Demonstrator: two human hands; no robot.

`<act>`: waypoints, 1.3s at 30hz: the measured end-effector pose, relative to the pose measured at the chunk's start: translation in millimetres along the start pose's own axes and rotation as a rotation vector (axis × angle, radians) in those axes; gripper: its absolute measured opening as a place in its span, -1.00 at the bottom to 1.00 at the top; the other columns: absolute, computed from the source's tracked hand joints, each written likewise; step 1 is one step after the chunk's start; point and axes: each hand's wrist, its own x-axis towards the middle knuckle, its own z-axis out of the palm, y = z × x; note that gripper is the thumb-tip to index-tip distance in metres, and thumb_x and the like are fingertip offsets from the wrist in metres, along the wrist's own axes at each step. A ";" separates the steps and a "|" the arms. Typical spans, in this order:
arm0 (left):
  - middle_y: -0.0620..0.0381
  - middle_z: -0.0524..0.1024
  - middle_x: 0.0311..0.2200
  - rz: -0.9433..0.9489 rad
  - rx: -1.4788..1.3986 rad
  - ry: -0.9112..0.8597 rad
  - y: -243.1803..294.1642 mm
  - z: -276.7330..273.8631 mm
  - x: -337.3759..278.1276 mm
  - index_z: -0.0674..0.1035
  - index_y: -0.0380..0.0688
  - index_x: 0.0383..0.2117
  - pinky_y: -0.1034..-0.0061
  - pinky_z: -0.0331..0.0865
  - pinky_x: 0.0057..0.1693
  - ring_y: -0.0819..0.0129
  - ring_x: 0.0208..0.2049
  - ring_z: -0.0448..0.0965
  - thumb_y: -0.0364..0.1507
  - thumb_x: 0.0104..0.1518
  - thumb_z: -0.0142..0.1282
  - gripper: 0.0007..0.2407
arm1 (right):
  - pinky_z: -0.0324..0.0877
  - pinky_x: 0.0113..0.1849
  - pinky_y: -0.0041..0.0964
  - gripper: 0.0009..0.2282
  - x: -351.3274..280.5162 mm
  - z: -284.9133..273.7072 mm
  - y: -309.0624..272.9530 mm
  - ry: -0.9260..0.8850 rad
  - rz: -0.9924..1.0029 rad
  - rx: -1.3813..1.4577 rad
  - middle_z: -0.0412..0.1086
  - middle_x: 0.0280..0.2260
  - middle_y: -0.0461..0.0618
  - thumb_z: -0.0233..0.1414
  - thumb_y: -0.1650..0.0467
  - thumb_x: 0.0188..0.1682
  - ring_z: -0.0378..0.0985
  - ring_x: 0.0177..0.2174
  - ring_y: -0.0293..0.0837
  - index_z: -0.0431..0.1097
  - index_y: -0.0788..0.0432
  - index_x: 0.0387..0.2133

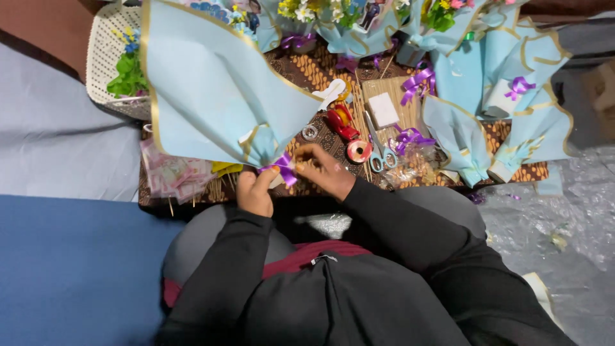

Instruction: Wrapping a small gift bouquet with decorative paper and securing it with ribbon and tape

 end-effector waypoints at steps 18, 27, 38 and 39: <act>0.13 0.42 -0.54 -0.108 -0.094 -0.055 -18.2 -22.6 20.1 0.50 -0.34 -0.35 0.47 0.48 -0.32 0.43 -0.52 0.49 -0.55 -0.20 0.20 -0.75 | 0.12 -0.09 -0.06 -0.53 0.1 -110.4 41.3 0.288 0.158 -1.091 0.30 -0.16 0.07 -0.07 0.02 -0.10 0.25 -0.07 0.02 0.26 0.09 -0.10; 0.13 0.43 -0.53 -0.148 -0.121 -0.035 10.3 -5.3 8.3 0.52 -0.33 -0.32 0.46 0.47 -0.31 0.39 -0.50 0.50 -0.57 -0.25 0.20 -0.71 | -0.01 -0.09 -0.13 -0.51 79.0 -86.2 80.3 0.208 0.219 -1.228 0.26 -0.13 0.06 -0.18 0.01 -0.10 0.13 -0.02 -0.04 0.17 0.10 -0.10; 0.02 0.39 -0.43 0.014 -0.258 0.327 -8.3 -4.1 30.6 0.46 -0.25 -0.36 0.42 0.36 -0.20 0.26 -0.37 0.41 -0.47 -0.18 0.25 -0.73 | 0.33 -0.20 -0.17 -0.56 3.0 16.8 33.6 0.203 -0.502 -0.676 0.41 -0.38 0.07 0.20 0.21 -0.34 0.46 -0.28 0.05 0.34 0.14 -0.22; 0.02 0.39 -0.42 0.008 -0.230 0.286 -8.3 0.9 28.4 0.45 -0.23 -0.35 0.43 0.39 -0.27 0.22 -0.38 0.42 -0.44 -0.18 0.25 -0.72 | 0.34 -0.22 -0.18 -0.57 -4.2 26.1 30.7 0.231 -0.503 -0.647 0.40 -0.42 0.05 0.21 0.22 -0.35 0.47 -0.32 0.04 0.34 0.13 -0.23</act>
